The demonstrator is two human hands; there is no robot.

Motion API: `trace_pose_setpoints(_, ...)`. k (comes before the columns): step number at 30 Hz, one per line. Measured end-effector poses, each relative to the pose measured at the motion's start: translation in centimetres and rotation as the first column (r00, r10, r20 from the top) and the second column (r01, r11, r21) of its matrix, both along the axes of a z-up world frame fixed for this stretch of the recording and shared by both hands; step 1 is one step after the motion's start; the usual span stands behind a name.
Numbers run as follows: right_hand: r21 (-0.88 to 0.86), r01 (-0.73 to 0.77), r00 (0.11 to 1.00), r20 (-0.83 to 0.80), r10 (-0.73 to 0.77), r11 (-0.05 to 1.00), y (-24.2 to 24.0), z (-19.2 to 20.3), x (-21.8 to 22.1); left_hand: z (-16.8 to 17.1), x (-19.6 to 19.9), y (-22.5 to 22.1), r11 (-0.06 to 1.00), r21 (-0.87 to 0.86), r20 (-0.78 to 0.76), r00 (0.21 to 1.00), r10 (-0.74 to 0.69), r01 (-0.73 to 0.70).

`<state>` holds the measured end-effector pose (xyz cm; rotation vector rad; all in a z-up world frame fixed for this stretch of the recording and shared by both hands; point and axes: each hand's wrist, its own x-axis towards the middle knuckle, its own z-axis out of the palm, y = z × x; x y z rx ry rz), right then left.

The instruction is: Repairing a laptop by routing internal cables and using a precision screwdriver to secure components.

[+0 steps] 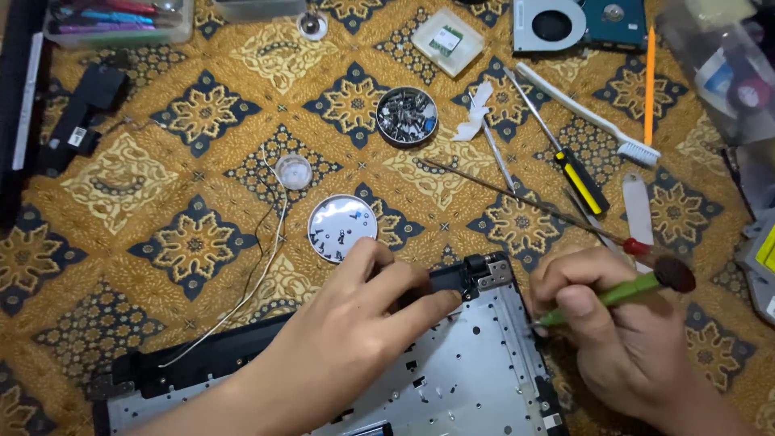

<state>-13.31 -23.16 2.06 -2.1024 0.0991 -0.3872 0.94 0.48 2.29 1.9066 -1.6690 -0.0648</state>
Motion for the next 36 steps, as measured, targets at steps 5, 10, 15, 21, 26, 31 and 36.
trace_pose_setpoints(5, -0.083, -0.002, 0.997, -0.083, -0.005, 0.997, -0.3, 0.8, 0.3, -0.3, -0.2, -0.6, 0.998, -0.053, -0.002, 0.999, 0.037, -0.037)
trace_pose_setpoints(10, -0.361, -0.068, 0.955, -0.294, -0.044, 0.93, -1.4, -0.5, -0.8, -0.8, -0.3, -0.9, 0.988, -0.106, -0.023, 0.993, 0.115, -0.117)
trace_pose_setpoints(15, -0.393, -0.39, 0.9, -0.355, 0.254, 0.833, -1.7, -0.3, -0.1, 0.0, -0.1, -1.1, 0.957, -0.229, -0.297, 0.949, 0.103, -0.176)
trace_pose_setpoints(21, -0.407, -0.26, 0.946, -0.291, 0.145, 0.876, 0.7, 2.5, 0.7, 1.2, 0.2, -0.7, 0.975, -0.191, -0.349, 0.936, 0.042, -0.115)
trace_pose_setpoints(26, -0.391, -0.129, 0.979, -0.199, 0.054, 0.911, 2.6, 3.7, 2.1, 1.4, 0.0, -0.5, 0.973, -0.222, -0.373, 0.927, -0.032, -0.056)
trace_pose_setpoints(31, -0.444, -0.38, 0.912, -0.327, 0.248, 0.811, -1.4, 1.6, 0.4, 2.1, -1.5, -0.2, 0.991, -0.135, -0.419, 0.907, -0.032, -0.027)
trace_pose_setpoints(36, -0.502, -0.452, 0.889, -0.325, 0.323, 0.738, -2.1, 1.1, 0.2, 0.9, -2.5, 0.4, 0.896, 0.445, -0.401, 0.897, 0.188, 0.011)
